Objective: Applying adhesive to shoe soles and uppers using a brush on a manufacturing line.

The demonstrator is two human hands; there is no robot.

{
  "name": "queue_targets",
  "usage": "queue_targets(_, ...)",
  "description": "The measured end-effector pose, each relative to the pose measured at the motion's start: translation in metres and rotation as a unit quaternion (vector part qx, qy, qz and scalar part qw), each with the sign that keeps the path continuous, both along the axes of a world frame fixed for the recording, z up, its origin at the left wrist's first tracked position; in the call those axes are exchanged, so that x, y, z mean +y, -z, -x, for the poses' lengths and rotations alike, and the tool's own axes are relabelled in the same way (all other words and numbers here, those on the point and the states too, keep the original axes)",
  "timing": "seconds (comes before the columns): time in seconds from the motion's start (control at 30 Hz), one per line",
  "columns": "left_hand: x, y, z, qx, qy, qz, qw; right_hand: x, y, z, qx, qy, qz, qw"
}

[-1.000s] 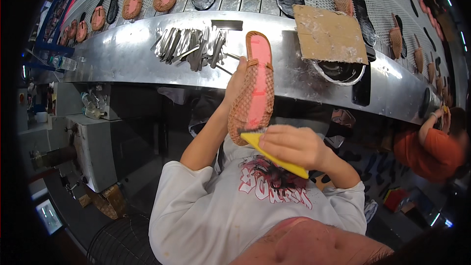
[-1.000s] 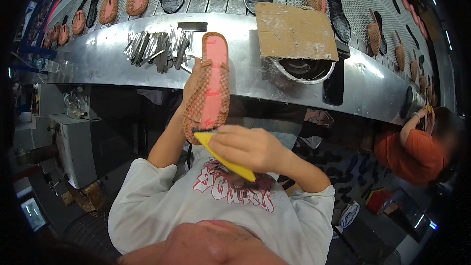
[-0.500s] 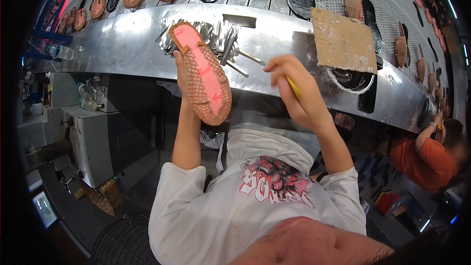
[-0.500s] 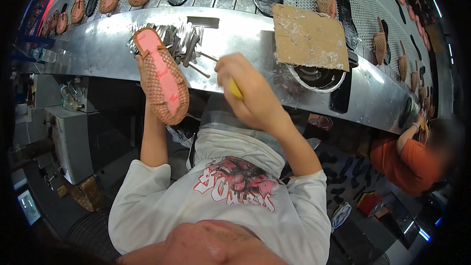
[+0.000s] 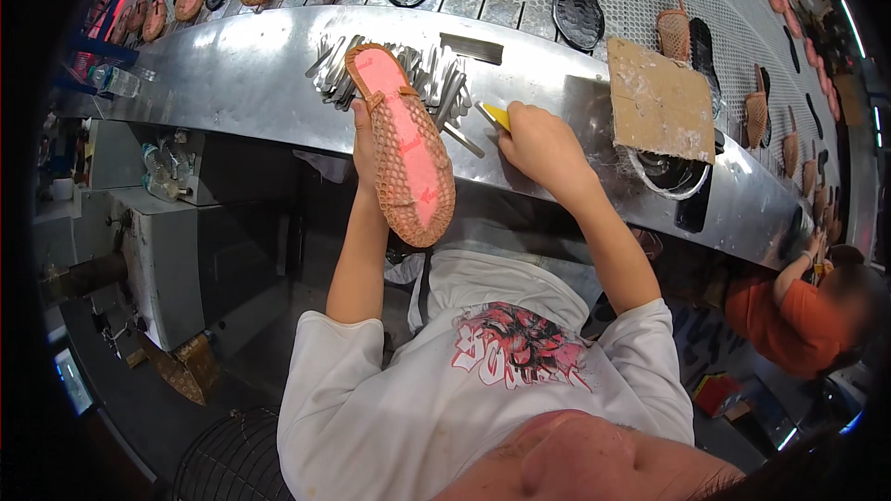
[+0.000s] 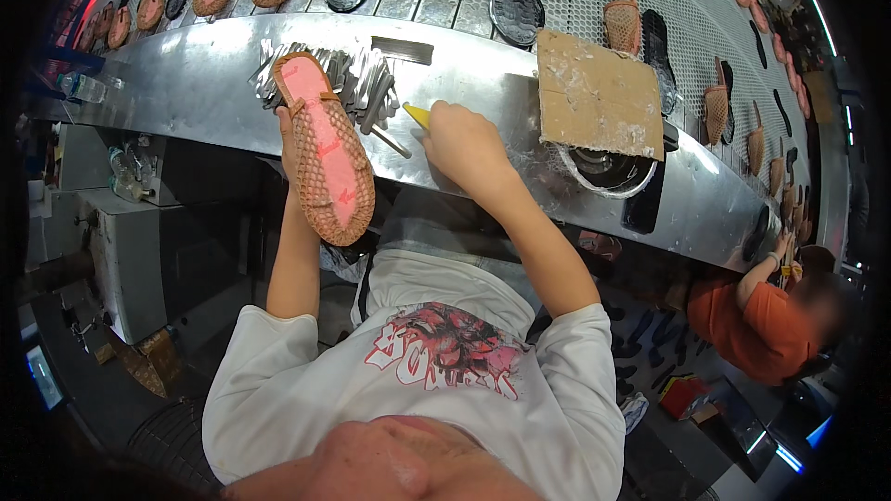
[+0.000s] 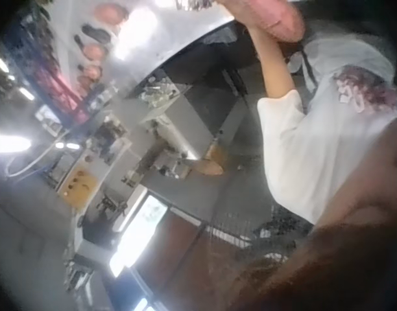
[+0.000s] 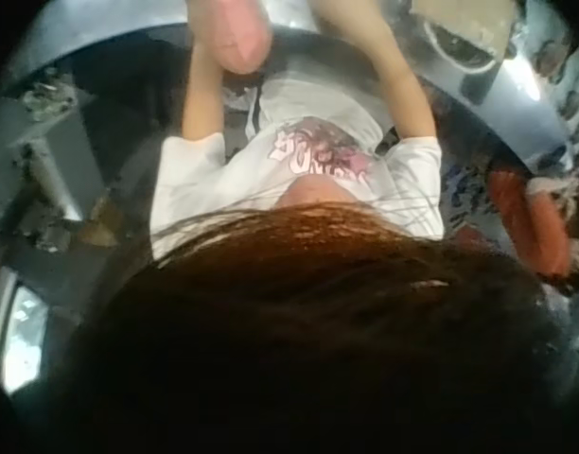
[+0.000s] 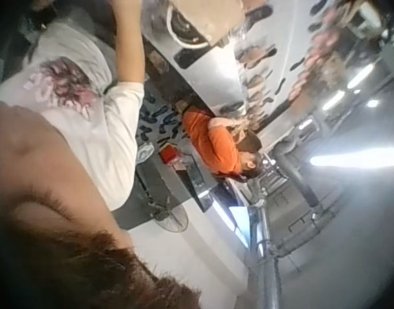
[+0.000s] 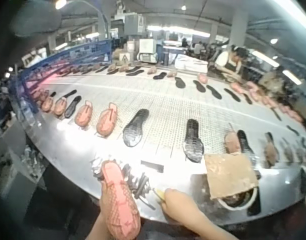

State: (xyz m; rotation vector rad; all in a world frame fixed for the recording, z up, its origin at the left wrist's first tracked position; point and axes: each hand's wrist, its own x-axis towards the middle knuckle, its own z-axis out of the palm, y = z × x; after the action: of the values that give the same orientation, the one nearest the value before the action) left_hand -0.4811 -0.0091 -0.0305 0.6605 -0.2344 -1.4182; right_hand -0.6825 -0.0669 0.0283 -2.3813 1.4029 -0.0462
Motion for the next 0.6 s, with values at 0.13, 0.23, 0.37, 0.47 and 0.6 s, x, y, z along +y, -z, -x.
queue_targets(0.13,-0.001,0.002,-0.002,0.027,0.015,0.011,0.999,0.016,-0.003,0.015,0.017,0.013,-0.005,1.000)
queue_targets(0.23,-0.003,0.000,0.001,0.024,0.012,0.009,1.000,0.033,-0.002,0.032,-0.042,-0.009,0.056,0.997)
queue_targets(0.37,0.000,0.000,-0.001,-0.006,0.015,0.014,1.000,0.052,-0.007,0.047,-0.034,-0.041,0.073,0.996)
queue_targets(0.47,0.000,-0.001,0.000,-0.036,0.010,0.022,0.999,0.067,-0.018,0.058,-0.022,-0.054,0.058,0.997)
queue_targets(0.6,-0.001,-0.004,0.003,-0.066,-0.009,0.005,0.998,0.072,-0.030,0.064,-0.041,-0.038,0.066,0.996)
